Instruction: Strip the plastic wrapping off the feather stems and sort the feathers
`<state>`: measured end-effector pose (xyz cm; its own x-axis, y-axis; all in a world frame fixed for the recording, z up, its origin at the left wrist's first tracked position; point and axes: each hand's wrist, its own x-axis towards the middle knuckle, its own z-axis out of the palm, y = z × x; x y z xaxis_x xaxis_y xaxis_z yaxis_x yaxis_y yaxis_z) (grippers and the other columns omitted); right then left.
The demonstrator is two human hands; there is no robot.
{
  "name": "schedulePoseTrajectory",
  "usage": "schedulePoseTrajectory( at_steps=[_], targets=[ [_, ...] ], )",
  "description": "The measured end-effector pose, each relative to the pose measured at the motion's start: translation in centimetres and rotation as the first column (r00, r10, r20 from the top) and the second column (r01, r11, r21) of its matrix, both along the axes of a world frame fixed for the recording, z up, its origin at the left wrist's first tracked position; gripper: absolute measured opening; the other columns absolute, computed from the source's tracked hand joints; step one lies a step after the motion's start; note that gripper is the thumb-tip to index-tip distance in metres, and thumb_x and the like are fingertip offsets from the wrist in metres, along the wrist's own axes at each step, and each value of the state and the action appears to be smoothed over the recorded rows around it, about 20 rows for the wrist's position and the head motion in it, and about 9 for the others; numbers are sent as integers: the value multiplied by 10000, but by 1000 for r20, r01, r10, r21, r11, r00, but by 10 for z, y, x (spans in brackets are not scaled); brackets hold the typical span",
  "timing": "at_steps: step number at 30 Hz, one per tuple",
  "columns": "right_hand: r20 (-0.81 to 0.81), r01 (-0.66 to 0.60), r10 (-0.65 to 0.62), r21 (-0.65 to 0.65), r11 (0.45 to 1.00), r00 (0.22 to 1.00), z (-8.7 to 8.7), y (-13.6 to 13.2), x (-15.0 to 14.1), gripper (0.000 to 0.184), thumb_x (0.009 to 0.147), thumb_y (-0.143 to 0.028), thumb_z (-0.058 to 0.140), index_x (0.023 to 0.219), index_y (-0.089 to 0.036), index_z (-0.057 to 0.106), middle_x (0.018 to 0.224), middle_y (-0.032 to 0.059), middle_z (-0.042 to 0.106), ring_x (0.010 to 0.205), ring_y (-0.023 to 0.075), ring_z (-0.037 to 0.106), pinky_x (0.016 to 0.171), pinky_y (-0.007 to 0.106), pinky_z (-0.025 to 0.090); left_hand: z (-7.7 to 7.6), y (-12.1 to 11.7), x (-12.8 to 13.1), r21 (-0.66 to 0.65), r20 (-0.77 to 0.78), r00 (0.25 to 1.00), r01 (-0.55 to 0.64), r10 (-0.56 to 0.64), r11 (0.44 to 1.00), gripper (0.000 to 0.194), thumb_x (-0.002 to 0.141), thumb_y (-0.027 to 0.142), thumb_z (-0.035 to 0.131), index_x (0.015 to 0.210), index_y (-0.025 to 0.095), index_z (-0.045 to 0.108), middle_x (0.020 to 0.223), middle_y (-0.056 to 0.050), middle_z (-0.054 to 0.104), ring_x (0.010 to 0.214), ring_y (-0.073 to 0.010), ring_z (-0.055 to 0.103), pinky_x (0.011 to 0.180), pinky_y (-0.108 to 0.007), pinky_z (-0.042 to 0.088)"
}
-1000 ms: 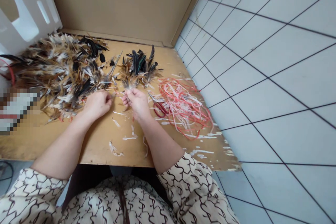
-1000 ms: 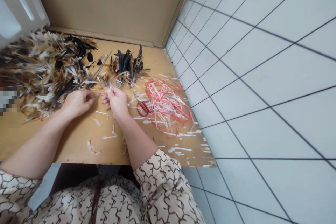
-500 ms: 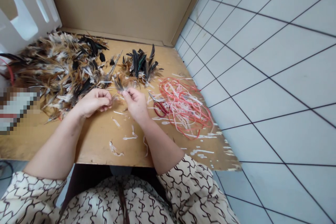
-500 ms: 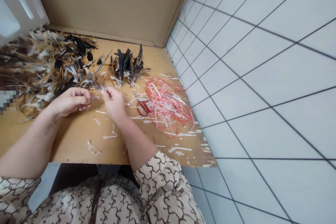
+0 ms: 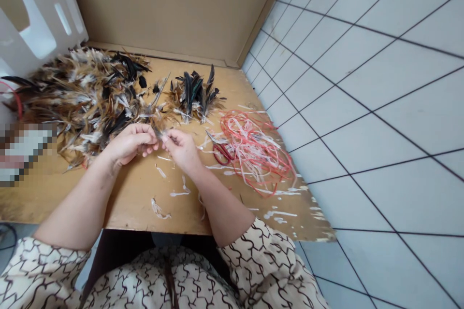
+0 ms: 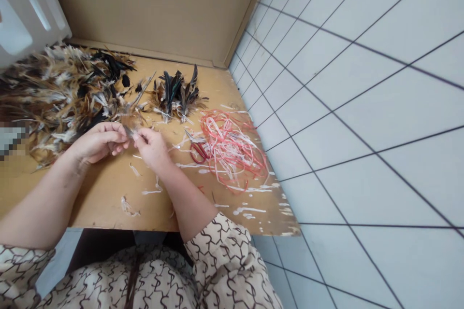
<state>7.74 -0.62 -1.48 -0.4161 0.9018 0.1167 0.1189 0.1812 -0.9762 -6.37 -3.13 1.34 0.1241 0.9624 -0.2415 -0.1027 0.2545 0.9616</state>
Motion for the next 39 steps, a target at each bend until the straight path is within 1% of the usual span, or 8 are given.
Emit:
schedulePoseTrajectory(
  at_steps=[6,10,14,16,18,30,35,39],
  targets=[
    [209,-23,-11,162,987,978,10,10,17,192,743,-151,509,554,-183,514,486,-61,437,497,85,381,532,228,277,-7,4,7,47,-13,1000,-19,19,999,156,550,273,636,594,145,558,534,10,572,425,-66,437,417,-201,331],
    [-71,269,-267,15,963,961,14,25,31,192,780,-253,499,595,-199,492,478,-64,443,443,79,388,488,216,304,-20,6,21,246,-243,961,-71,133,967,223,660,379,588,658,156,576,577,21,553,491,-82,440,495,-222,367],
    [-267,325,-389,-254,911,882,12,34,35,215,772,-345,526,620,-197,486,470,-69,450,391,61,369,433,196,310,-32,5,38,321,-698,711,210,81,924,109,675,278,593,654,171,604,611,5,562,564,-124,480,574,-258,385],
    [-293,289,-386,-325,901,875,12,33,33,216,765,-341,539,619,-190,488,462,-69,456,378,53,367,416,187,304,-34,4,46,304,-820,565,296,91,906,51,680,202,571,653,182,610,675,-22,589,644,-158,522,626,-283,402],
    [-309,260,-369,-341,904,877,12,30,31,208,762,-325,547,617,-185,493,456,-69,462,373,48,372,411,181,305,-34,4,50,295,-863,495,335,99,895,113,685,122,521,635,183,602,715,-46,606,716,-182,545,678,-302,413],
    [-77,212,-226,-163,964,971,3,27,21,187,734,-239,572,562,-189,518,534,-31,579,520,97,553,512,214,440,-21,7,19,323,-697,713,220,75,920,80,678,164,458,623,175,515,518,43,485,475,-95,395,496,-219,324],
    [30,182,-179,-173,968,983,-7,25,15,210,746,-253,551,555,-196,486,470,-51,526,424,89,495,469,216,412,-18,6,18,313,-752,651,209,107,927,68,670,175,451,637,181,511,517,37,484,482,-108,408,509,-234,325],
    [274,139,-140,22,990,951,-6,19,15,246,771,-221,490,527,-201,469,462,-43,515,411,88,425,462,217,319,-19,5,17,350,-800,570,187,188,918,72,682,198,443,648,187,505,537,26,496,496,-121,419,511,-246,310]
  ],
)
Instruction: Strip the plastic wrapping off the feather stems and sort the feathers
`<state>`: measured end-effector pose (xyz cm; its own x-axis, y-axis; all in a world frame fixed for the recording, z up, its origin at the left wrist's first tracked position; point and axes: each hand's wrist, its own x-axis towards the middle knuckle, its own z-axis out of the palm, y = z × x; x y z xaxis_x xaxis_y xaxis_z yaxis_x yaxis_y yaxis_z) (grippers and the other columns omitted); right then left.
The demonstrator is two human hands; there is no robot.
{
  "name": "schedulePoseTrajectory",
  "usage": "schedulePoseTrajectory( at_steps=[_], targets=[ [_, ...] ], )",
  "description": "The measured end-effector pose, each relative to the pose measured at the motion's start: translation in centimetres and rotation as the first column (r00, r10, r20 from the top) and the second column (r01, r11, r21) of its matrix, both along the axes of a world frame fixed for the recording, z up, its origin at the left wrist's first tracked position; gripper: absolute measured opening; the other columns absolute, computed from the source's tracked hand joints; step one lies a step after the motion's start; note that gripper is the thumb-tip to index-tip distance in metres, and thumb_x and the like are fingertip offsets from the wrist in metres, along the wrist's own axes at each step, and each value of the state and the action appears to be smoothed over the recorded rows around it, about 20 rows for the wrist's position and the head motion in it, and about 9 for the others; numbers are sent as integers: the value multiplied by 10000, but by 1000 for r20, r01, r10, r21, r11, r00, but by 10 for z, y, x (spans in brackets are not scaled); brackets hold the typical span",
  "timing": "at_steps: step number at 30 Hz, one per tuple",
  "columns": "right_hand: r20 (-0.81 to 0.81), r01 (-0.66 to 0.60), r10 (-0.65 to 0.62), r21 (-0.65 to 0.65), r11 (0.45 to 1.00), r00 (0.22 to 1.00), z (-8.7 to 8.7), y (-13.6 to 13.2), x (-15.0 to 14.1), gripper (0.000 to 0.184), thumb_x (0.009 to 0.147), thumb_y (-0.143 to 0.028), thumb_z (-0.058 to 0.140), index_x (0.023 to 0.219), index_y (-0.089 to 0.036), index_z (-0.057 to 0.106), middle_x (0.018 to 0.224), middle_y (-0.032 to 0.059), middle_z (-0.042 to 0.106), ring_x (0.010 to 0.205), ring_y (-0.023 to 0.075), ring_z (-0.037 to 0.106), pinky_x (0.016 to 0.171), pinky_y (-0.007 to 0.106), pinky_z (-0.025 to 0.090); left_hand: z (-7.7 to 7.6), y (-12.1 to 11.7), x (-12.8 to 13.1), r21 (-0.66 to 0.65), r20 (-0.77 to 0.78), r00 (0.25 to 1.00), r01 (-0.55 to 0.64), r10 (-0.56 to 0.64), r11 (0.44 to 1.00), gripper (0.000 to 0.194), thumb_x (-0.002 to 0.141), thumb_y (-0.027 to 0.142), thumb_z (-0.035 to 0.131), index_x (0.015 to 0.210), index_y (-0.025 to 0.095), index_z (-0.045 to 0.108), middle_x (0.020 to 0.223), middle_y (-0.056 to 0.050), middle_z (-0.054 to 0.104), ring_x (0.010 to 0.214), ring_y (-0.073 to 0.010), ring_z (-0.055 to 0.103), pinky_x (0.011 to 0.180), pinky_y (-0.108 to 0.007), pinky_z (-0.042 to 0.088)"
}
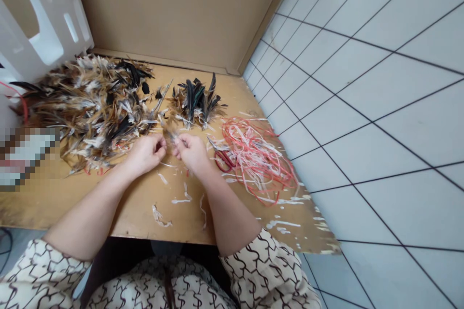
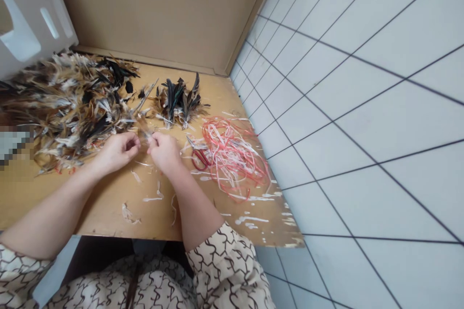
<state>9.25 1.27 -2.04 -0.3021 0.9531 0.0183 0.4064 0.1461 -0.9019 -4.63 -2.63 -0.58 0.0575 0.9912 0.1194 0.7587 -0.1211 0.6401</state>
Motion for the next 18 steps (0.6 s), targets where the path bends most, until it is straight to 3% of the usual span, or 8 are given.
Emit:
schedulePoseTrajectory(
  at_steps=[5,15,18],
  targets=[
    [227,-44,13,131,990,974,7,-8,-3,269,763,-209,481,502,-206,419,448,-40,432,461,109,359,508,251,244,-1,2,-1,33,-30,999,-30,31,999,69,680,202,442,635,192,493,540,17,501,505,-132,434,529,-258,321],
    [363,-127,82,102,987,928,12,-12,-5,186,784,-213,435,610,-190,495,539,-27,431,535,115,365,541,247,245,-1,1,1,22,27,995,-94,94,995,82,665,236,458,591,204,446,481,43,434,466,-115,373,486,-246,263],
    [338,-119,87,73,990,937,13,-10,-5,195,783,-204,429,598,-181,486,541,-32,427,538,109,378,545,240,261,-1,2,1,26,98,991,-94,91,995,56,650,228,448,602,201,451,495,45,451,477,-110,382,497,-240,283]
  ],
)
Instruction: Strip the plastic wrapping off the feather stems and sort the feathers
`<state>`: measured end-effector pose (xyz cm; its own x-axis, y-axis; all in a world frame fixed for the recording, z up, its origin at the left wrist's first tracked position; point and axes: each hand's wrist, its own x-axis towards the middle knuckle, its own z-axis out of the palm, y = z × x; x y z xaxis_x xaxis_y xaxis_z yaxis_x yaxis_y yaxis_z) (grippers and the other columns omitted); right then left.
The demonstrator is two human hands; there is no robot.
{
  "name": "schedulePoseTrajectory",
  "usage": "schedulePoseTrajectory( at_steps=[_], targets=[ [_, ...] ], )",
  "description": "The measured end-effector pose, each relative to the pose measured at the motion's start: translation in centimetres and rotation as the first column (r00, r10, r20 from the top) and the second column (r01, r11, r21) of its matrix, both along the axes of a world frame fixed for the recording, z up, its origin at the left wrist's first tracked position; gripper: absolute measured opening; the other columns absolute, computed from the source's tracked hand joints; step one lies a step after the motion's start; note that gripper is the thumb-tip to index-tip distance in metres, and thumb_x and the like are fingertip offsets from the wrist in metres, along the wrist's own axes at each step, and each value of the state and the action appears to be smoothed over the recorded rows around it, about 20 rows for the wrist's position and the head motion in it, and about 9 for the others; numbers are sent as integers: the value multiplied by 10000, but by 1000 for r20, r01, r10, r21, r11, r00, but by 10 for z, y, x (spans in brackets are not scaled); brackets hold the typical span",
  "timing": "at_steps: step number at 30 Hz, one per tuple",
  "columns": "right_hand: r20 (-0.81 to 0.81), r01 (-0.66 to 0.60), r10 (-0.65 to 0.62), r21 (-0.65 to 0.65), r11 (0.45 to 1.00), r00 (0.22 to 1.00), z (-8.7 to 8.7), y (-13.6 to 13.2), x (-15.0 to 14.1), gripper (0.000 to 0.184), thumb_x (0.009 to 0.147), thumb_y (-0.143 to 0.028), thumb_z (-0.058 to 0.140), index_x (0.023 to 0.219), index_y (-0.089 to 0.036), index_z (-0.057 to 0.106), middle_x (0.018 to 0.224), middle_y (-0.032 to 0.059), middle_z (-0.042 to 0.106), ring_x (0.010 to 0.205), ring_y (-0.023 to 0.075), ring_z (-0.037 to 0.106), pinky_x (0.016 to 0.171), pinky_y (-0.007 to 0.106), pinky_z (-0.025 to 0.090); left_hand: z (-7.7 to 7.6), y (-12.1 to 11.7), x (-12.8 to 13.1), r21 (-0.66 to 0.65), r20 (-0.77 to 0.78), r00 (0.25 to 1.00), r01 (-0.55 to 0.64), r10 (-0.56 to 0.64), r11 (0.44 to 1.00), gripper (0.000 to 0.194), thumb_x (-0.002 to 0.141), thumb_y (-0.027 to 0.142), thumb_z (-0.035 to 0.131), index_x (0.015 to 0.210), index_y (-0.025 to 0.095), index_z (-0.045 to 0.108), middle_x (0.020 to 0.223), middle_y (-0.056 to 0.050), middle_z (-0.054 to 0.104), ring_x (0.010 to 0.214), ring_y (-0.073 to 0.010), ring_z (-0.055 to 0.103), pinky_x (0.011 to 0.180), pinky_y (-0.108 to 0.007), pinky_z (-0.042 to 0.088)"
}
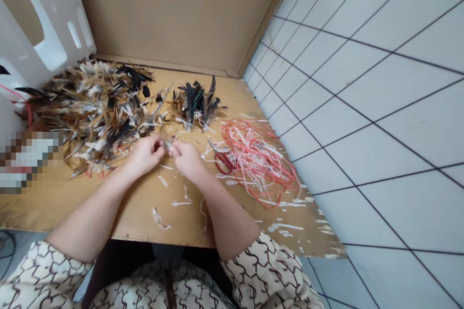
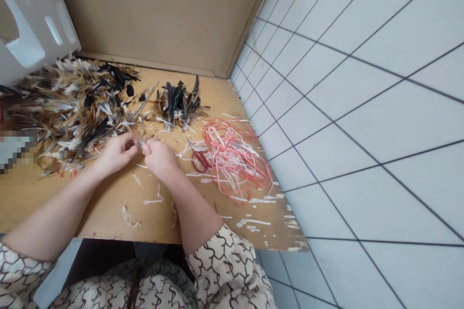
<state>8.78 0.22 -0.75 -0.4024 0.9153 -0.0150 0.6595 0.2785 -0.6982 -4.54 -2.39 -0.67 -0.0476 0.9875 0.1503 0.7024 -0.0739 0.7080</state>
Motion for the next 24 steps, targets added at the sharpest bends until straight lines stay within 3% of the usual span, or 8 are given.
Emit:
schedulePoseTrajectory(
  at_steps=[4,9,15,21,24],
  targets=[
    [-222,36,-66,-138,990,973,-4,7,0,238,792,-200,408,557,-181,443,492,-53,386,494,91,362,522,222,270,-1,2,-2,21,157,987,15,-18,1000,46,631,207,426,627,193,470,536,39,484,503,-103,412,522,-231,323],
    [-447,46,-196,-324,945,873,-8,9,0,245,787,-220,423,547,-178,449,421,-76,352,415,69,318,471,202,253,-4,2,-4,3,306,952,-5,4,1000,86,643,272,461,637,189,478,533,46,470,456,-85,375,460,-214,295],
    [-583,13,-311,-458,889,750,-3,5,3,249,761,-301,517,556,-179,446,397,-99,290,369,43,249,412,181,202,-3,1,-4,-1,362,932,-5,5,1000,101,656,287,493,631,194,463,480,69,421,413,-73,343,425,-205,281],
    [-669,-2,-470,-576,818,576,5,8,7,243,782,-328,525,612,-188,422,393,-119,265,335,26,168,371,171,130,1,0,-3,-32,378,926,1,11,999,92,673,261,500,626,192,462,457,78,401,412,-74,341,432,-202,287],
    [-690,14,-484,-567,824,539,6,9,7,243,799,-311,501,608,-190,411,392,-119,266,330,26,162,369,172,135,2,-1,-3,-41,370,929,7,9,999,81,676,246,497,627,189,467,478,73,416,427,-76,347,444,-204,294]
  ],
)
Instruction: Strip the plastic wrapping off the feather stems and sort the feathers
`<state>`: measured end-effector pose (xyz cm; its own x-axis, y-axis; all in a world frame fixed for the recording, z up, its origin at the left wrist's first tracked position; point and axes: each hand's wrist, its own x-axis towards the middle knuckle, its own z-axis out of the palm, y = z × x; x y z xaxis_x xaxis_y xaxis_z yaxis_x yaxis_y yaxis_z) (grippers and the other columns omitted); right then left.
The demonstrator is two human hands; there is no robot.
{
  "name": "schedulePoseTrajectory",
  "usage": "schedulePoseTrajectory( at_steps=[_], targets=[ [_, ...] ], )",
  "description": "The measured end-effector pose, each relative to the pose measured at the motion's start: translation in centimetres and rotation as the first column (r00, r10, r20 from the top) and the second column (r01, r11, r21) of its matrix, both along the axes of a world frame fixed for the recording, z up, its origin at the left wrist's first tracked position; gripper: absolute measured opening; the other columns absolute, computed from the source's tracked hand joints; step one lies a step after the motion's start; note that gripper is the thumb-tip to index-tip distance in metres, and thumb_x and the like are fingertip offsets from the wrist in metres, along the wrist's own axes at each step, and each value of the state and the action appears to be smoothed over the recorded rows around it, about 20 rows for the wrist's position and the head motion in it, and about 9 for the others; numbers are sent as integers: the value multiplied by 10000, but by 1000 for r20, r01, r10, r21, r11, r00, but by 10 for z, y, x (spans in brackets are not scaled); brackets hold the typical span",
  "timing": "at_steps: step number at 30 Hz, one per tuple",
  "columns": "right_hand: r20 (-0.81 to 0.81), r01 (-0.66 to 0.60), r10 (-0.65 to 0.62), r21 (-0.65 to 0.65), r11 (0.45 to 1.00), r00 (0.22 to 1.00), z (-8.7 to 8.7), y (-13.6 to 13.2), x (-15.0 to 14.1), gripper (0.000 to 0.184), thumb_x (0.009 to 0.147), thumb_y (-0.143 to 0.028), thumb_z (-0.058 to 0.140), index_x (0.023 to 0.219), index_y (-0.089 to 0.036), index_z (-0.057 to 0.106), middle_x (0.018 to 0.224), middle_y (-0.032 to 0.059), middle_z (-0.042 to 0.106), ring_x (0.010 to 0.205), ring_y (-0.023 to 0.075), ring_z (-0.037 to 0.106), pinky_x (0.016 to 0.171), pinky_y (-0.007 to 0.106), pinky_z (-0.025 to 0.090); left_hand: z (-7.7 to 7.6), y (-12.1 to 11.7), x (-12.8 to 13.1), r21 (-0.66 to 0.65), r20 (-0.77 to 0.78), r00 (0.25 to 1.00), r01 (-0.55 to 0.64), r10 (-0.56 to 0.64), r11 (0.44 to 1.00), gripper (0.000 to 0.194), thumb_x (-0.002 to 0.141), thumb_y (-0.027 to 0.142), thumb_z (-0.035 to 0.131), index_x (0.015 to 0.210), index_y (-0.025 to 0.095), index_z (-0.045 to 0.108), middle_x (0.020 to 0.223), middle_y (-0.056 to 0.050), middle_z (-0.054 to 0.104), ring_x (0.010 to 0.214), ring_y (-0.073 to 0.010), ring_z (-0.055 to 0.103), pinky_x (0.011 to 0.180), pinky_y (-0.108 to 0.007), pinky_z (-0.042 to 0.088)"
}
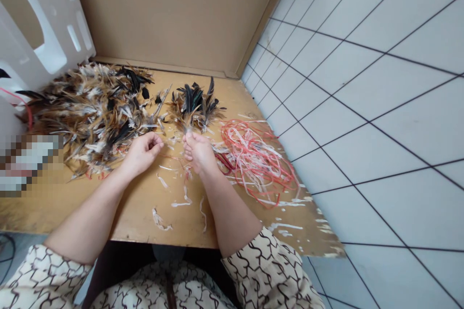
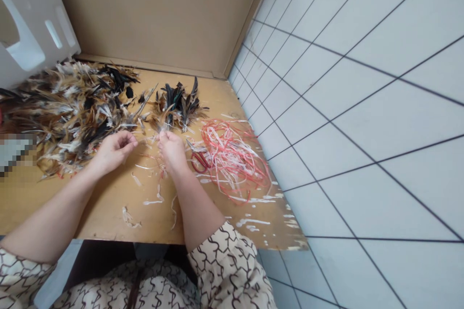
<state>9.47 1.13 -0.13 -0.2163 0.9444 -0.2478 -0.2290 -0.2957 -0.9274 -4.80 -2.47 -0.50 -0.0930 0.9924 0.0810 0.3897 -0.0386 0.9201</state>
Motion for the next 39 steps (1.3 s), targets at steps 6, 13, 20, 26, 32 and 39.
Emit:
schedulePoseTrajectory(
  at_steps=[6,13,20,26,32,39],
  targets=[
    [166,123,-165,237,964,972,-4,4,0,236,831,-259,404,607,-193,433,442,-81,369,388,63,311,439,190,271,2,-1,0,58,-176,984,27,-17,998,58,670,195,474,615,180,481,534,51,473,473,-82,372,488,-215,302],
    [691,-176,-324,548,818,646,-5,-9,-1,202,833,-272,408,716,-193,553,639,10,583,613,148,512,604,254,329,4,-5,4,27,-351,933,89,-74,996,62,678,185,447,628,189,483,500,51,461,453,-92,372,486,-227,289],
    [809,-320,-261,473,821,527,-7,-15,-5,259,859,-299,391,794,-200,620,609,24,572,585,156,485,566,256,278,3,-4,4,38,-316,946,88,-71,995,66,677,218,436,640,192,484,523,35,487,481,-105,403,509,-233,320],
    [802,-302,-245,460,835,546,-6,-14,-6,217,839,-276,427,740,-209,609,582,18,535,567,156,436,556,266,242,3,-3,4,51,-296,953,74,-55,996,47,656,209,451,631,195,489,538,31,518,491,-106,424,509,-226,328],
    [756,-306,-183,458,835,629,-8,-11,-6,205,818,-230,439,648,-209,552,511,-21,430,524,136,342,542,262,213,2,-2,4,46,-271,962,45,-31,998,65,664,218,455,634,186,504,529,28,507,500,-112,443,520,-229,343],
    [774,-446,-21,385,808,632,-10,-5,-7,254,774,-152,470,523,-192,461,494,-39,372,527,117,331,538,243,221,5,-3,3,48,-337,941,-3,19,999,86,677,230,473,601,192,478,516,29,501,477,-115,419,493,-235,317]
  ],
)
